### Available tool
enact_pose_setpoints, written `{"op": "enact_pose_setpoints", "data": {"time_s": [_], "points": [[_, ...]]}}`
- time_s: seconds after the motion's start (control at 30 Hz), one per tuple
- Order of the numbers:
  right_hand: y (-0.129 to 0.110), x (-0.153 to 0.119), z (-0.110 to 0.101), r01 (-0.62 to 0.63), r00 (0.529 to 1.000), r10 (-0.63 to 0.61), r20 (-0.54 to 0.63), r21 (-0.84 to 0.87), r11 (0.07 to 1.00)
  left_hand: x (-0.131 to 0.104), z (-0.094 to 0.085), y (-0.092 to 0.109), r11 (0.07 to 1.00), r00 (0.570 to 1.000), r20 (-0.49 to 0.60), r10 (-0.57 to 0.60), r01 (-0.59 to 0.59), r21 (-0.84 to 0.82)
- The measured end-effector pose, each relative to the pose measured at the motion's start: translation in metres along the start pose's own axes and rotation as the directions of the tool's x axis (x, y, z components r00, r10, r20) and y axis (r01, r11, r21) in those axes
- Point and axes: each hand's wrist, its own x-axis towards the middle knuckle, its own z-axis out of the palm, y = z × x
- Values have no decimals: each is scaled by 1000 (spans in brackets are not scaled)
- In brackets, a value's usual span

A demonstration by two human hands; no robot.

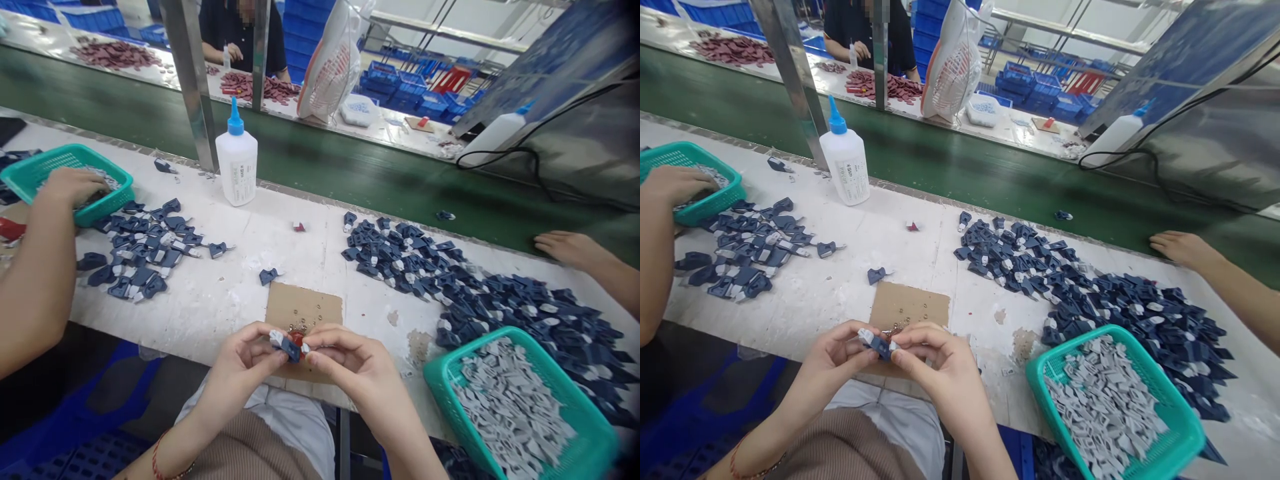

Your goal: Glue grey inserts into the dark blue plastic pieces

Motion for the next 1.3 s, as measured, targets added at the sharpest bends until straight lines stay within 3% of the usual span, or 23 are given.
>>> {"op": "enact_pose_setpoints", "data": {"time_s": [0.1, 0.37, 0.47, 0.67, 0.77, 0.9, 1.03, 1.2, 1.3], "points": [[1, -3, 4, -21, 1000, 19, 23, 98, 995, -2, 5, 1, 999, 1000, 4, 7, -7, -36], [6, -6, 5, -1, 1000, 2, -24, 60, 998, -4, 10, -3, 997, 998, 16, 59, -58, -46], [10, -7, 4, -16, 1000, 19, -22, 128, 992, -5, 9, -5, 996, 997, 14, 82, -81, -40], [22, -5, -1, -224, 972, 178, 151, 392, 892, -5, 9, -5, 986, 980, 113, 162, -166, 33], [25, -5, -2, -265, 962, 206, 177, 447, 854, -3, 9, -3, 969, 965, 160, 208, -226, 103], [28, -9, 0, -238, 970, 174, 171, 512, 825, -2, 10, 1, 961, 958, 198, 210, -239, 140], [31, -15, 2, -154, 988, 137, 72, 566, 810, -3, 14, 2, 989, 966, 224, 127, -141, 50], [36, -21, 8, -23, 996, 70, -63, 557, 830, 2, 28, 3, 998, 985, 164, 58, -61, 14], [34, -29, 3, 48, 991, 15, -134, 459, 887, 10, 35, 6, 997, 989, 141, 42, -50, 53]]}}
